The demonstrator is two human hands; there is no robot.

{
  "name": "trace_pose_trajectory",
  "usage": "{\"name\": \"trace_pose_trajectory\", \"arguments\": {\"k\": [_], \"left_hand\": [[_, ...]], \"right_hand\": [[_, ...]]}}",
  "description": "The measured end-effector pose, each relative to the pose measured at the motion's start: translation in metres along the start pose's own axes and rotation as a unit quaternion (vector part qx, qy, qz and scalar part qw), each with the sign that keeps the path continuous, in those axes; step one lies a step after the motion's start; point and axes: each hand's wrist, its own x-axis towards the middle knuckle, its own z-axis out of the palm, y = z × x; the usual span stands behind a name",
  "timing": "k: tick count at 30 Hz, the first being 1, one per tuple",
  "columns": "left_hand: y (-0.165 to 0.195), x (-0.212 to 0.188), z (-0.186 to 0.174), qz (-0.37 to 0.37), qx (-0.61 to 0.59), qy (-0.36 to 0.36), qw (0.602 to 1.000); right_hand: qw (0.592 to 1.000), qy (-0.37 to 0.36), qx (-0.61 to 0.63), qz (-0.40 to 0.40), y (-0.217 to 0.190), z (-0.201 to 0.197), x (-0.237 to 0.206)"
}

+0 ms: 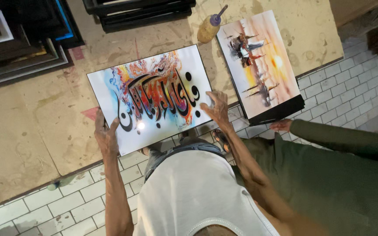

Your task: The person wipes the inside of picture frames with a sponge, places printed images into the frames, and stacks the completed frames. The person repeats this process for multiple images.

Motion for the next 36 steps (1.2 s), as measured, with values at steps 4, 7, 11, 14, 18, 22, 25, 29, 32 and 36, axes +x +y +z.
{"name": "trace_pose_trajectory", "arguments": {"k": [4,7,11,14,18,22,25,29,32,36], "left_hand": [[0.008,0.0,0.004,0.019,-0.095,0.009,0.995],[0.016,0.011,0.006,0.018,-0.012,0.031,0.999],[0.029,0.044,0.006,0.121,0.143,0.052,0.981],[0.041,0.069,0.007,0.181,0.336,0.044,0.923],[0.051,0.079,0.011,0.18,0.403,0.017,0.897],[0.048,0.085,0.009,0.151,0.472,0.0,0.868],[0.037,0.082,0.005,0.162,0.526,0.031,0.834],[0.01,0.031,-0.002,0.074,0.52,0.047,0.85],[-0.007,-0.035,-0.014,0.058,0.415,0.103,0.902],[-0.018,-0.056,-0.046,-0.123,0.089,0.095,0.984]], "right_hand": [[0.994,-0.041,0.064,0.082,-0.002,-0.007,0.002],[0.969,-0.04,0.157,0.189,-0.001,-0.02,0.008],[0.776,0.02,0.546,0.316,0.005,-0.035,0.033],[0.684,0.049,0.654,0.32,0.008,-0.043,0.054],[0.876,-0.033,0.376,0.299,0.007,-0.048,0.048],[0.947,-0.22,-0.074,0.222,0.01,-0.044,0.006],[0.884,-0.22,0.178,0.373,0.017,-0.029,-0.024],[0.864,-0.101,0.331,0.365,0.025,-0.01,-0.044],[0.844,-0.152,0.333,0.391,0.034,-0.008,-0.055],[0.796,-0.175,0.452,0.362,0.039,-0.016,-0.066]]}}
